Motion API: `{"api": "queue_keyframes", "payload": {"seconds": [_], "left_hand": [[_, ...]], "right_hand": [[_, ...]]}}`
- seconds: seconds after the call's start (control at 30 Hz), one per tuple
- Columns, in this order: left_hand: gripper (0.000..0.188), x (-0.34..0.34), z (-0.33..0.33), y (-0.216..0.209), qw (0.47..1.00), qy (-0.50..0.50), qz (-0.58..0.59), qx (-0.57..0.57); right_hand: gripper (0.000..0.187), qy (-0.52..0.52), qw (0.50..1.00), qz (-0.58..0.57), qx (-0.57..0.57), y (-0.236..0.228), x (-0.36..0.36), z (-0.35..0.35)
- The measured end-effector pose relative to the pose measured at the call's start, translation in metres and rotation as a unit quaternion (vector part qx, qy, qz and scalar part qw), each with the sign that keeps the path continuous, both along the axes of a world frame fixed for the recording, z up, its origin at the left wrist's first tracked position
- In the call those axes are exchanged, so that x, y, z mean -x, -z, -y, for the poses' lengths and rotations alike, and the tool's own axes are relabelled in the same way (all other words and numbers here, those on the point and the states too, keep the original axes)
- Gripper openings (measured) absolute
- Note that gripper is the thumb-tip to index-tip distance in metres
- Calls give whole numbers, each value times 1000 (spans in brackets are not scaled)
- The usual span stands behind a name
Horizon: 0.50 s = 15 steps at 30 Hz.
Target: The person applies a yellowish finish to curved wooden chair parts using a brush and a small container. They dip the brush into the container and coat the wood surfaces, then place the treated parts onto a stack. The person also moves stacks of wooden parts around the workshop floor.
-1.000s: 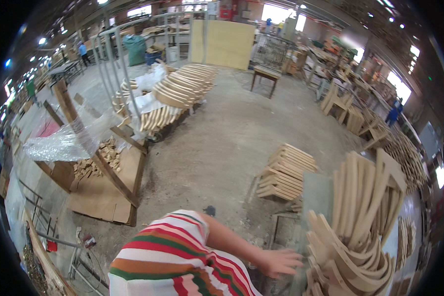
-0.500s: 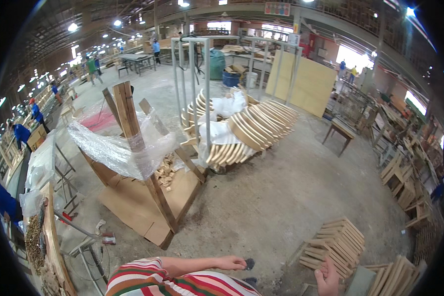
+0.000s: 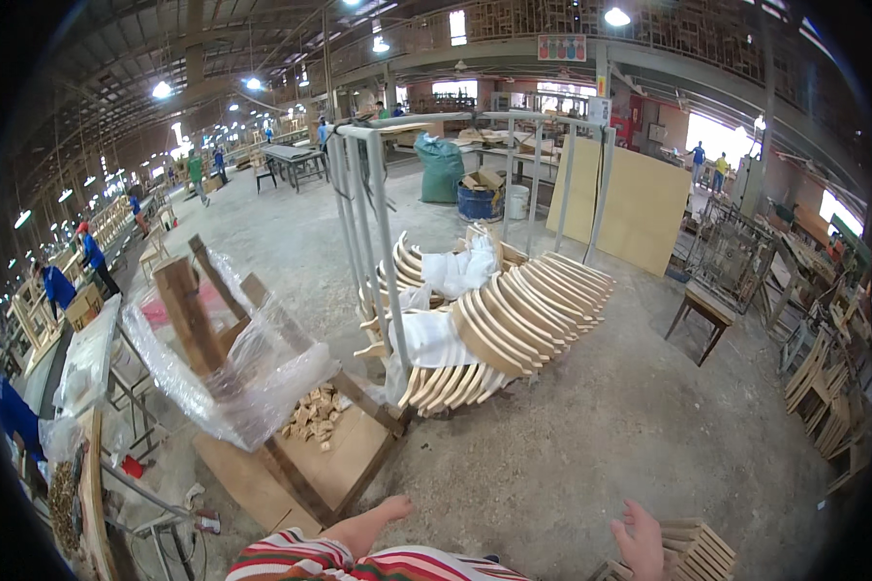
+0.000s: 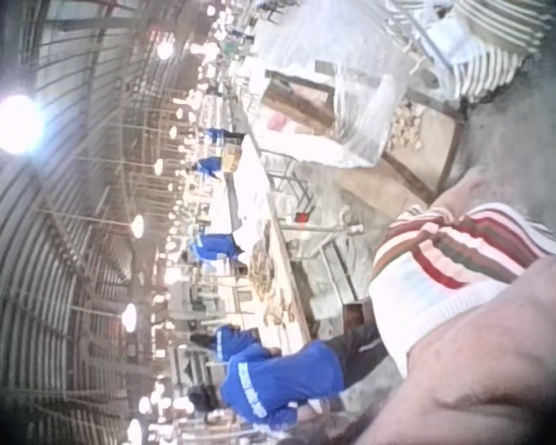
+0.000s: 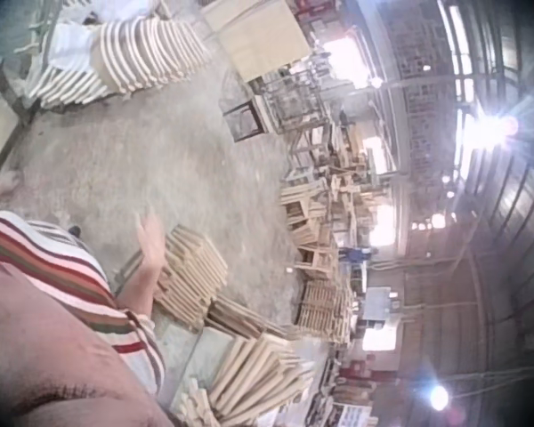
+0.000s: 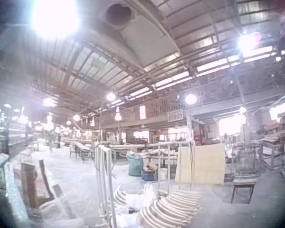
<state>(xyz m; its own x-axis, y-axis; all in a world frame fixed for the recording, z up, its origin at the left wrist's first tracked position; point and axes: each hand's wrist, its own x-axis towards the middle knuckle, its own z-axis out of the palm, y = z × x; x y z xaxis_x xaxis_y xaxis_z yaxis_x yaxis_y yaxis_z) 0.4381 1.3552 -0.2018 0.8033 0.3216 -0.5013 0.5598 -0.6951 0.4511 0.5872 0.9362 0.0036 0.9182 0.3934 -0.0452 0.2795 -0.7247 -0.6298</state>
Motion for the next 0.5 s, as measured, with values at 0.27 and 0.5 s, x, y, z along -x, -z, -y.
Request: {"api": "queue_keyframes", "payload": {"seconds": [0.27,0.5], "left_hand": [[45,43,-62,59,943,-177,-270,75],[42,-84,-118,120,962,-35,-254,97]], "right_hand": [[47,-174,983,-43,-27,13,-152,-134],[44,-297,949,-100,8,54,-267,-274]]}}
